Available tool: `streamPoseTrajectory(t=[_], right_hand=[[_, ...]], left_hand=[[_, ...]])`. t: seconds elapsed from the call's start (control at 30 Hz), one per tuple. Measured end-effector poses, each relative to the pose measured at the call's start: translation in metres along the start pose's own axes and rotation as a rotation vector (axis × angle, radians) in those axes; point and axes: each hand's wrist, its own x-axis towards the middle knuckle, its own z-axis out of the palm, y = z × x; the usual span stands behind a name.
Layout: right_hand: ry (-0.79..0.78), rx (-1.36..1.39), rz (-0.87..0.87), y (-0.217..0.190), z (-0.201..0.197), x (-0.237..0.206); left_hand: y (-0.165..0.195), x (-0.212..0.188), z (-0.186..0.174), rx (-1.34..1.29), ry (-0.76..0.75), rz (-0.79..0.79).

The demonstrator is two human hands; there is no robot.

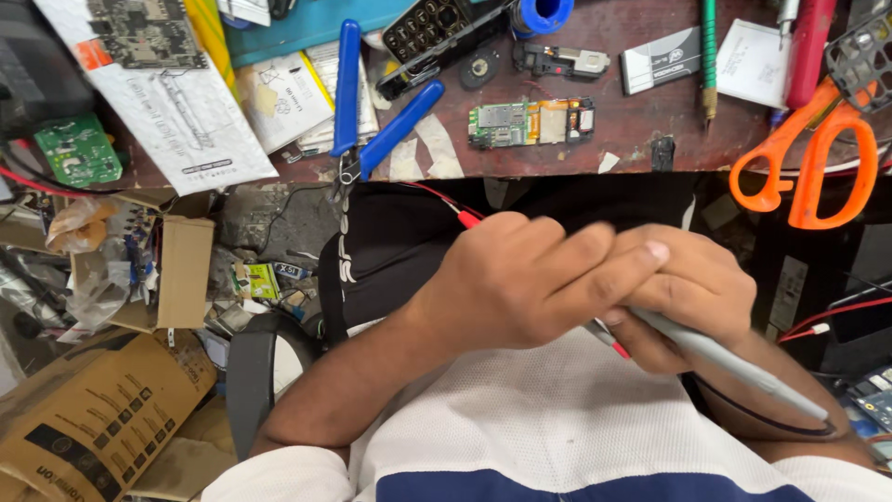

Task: The person solders a flex cable connector onto a disassembled phone motherboard at a cluttered workbench. They hold the board with tweezers while applying a soldering iron to the connector, then lift the board and hold it up to view the repaired side.

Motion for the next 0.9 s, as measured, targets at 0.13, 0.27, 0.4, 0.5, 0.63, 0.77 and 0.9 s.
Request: streamPoseTrajectory(t=[0.13, 0.27, 0.4, 0.5, 0.63, 0.77, 0.9], right_hand=[[-0.07, -0.102, -0.299, 0.019, -0.008, -0.005], [-0.107, -0.409, -0.374, 0.024, -0.022, -0.014], [-0.134, -0.519, -0.364, 0.027, -0.017, -0.011], [-0.038, -0.51, -0.181, 0.026, -0.008, -0.002], [0.052, -0.574, 0.067, 0.02, 0.0, 0.012], [0.027, -0.68, 0.129, 0.028, 0.01, 0.025], [0.0, -0.588, 0.199, 0.041, 0.018, 0.025]], left_hand=[[0.002, 0.007, -0.006, -0.041, -0.118, 0.049], [0.012, 0.009, -0.024, 0.145, -0.228, 0.048], [0.017, -0.026, -0.051, 0.179, -0.447, -0.046], [0.019, -0.068, -0.059, 0.243, -0.674, -0.235], [0.028, -0.1, -0.051, 0.296, -1.016, -0.52], [0.027, -0.09, -0.066, 0.24, -0.944, -0.448], [0.001, -0.051, -0.067, 0.248, -0.454, -0.39]])
